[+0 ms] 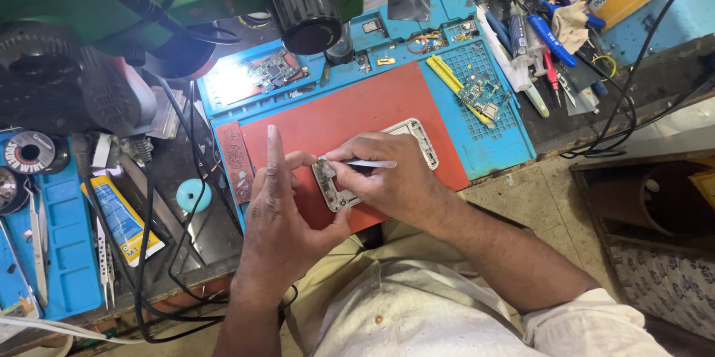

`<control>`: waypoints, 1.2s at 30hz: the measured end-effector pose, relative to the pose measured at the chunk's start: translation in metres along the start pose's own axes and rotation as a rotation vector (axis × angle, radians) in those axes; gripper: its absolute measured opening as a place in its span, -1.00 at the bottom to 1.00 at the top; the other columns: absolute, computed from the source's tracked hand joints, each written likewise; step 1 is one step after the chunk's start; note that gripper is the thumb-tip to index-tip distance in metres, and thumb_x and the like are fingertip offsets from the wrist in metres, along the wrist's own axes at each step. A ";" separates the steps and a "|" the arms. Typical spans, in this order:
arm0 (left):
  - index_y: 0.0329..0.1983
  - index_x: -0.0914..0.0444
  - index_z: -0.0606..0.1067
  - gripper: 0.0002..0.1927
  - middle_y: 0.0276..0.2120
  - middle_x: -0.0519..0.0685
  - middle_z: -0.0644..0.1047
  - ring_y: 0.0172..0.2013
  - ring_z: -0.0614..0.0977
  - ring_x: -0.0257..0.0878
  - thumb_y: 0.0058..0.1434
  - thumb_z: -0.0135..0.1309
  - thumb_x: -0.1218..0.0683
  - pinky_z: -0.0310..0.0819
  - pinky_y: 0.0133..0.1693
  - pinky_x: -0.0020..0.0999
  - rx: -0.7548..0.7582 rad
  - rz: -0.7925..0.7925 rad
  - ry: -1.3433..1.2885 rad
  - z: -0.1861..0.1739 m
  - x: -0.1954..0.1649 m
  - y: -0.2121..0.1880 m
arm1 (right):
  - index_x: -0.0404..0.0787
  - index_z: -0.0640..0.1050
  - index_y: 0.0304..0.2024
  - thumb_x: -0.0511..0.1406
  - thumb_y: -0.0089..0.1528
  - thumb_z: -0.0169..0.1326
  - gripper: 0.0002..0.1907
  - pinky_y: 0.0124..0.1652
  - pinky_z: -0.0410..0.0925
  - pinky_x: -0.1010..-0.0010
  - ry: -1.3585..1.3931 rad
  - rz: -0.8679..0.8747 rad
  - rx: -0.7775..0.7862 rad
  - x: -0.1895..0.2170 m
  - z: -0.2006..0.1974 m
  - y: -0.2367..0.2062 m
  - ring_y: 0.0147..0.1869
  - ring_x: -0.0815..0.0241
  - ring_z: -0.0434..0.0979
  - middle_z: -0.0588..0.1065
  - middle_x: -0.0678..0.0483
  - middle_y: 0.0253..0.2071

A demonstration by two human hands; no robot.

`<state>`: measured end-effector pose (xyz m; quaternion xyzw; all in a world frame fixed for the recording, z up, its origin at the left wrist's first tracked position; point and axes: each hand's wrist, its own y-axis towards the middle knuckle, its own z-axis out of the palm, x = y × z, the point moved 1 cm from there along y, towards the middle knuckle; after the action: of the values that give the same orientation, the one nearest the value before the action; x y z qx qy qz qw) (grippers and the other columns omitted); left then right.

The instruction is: The person holds a white smartphone frame and uses a metal pick to scrape and clean residue from the inner edges and corners. They rotate the frame to access different areas and continue scraping along the perimeter.

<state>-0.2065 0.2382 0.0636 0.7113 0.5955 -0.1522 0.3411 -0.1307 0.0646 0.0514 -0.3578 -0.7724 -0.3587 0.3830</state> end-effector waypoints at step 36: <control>0.50 0.46 -0.08 0.23 0.01 0.03 0.51 -0.05 0.51 0.00 -0.02 0.44 -0.04 0.40 0.07 -0.10 -0.041 -0.053 0.073 0.019 -0.041 -0.030 | -0.27 0.67 -0.16 -0.41 0.27 0.26 -0.90 -0.20 0.52 0.43 -0.273 0.025 -0.356 -0.011 -0.073 -0.041 -0.20 0.18 0.70 0.64 -0.01 -0.21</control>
<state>-0.2416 0.1968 0.0657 0.6932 0.6292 -0.1226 0.3294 -0.1352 -0.0195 0.0631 -0.4745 -0.7371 -0.4327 0.2103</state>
